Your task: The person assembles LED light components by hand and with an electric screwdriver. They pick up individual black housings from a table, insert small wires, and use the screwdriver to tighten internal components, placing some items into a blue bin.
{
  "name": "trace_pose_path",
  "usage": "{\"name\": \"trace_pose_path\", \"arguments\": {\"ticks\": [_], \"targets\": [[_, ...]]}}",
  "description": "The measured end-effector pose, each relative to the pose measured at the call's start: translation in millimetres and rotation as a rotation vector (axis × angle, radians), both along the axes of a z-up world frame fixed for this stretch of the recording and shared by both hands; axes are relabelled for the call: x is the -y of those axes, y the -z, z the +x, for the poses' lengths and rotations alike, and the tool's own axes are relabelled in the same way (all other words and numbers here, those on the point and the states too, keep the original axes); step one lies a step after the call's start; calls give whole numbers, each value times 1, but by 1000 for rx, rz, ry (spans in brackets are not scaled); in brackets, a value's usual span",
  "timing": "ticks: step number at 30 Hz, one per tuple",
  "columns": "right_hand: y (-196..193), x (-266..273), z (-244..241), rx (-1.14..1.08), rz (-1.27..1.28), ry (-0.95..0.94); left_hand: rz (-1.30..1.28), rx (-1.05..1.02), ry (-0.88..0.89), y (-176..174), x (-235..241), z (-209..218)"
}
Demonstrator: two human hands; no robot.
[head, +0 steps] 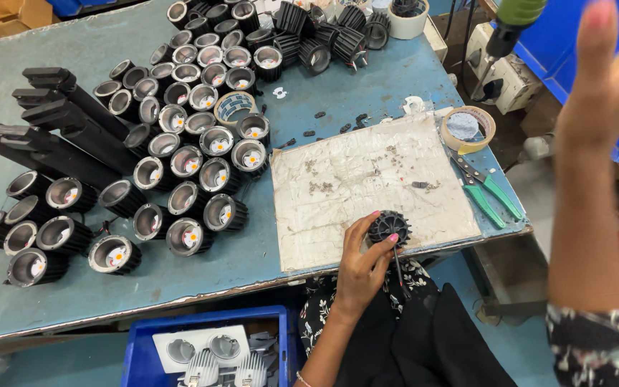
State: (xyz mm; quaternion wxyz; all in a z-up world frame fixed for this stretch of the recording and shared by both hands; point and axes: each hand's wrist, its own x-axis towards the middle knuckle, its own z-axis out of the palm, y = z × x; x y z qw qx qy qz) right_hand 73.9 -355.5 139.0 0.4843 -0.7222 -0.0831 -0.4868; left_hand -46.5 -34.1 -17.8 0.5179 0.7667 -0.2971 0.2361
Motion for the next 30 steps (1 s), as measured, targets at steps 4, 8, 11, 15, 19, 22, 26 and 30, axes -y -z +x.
{"name": "trace_pose_path", "arguments": {"ticks": [4,8,11,15,19,22,26,30], "targets": [[-31,12,50,-268,35,-193,-5,4,-9,1,1,0],[-29,-3,75,-317,54,-339,-6,-4,-13,1,2,-1],[-27,-20,77,-263,82,-404,-13,-32,-20,-3,1,0],[-35,-50,57,-106,115,-493,-58,-163,-29,-10,4,2],[-52,-90,9,53,150,-567,-70,-196,-24,-18,4,5],[-59,-118,-41,21,206,-582,-75,-190,-24,-19,4,4],[-63,-147,-78,-54,254,-641,-72,-205,-24,-19,3,4],[-63,-161,-79,-91,340,-727,-65,-208,-23,-17,3,5]]}}
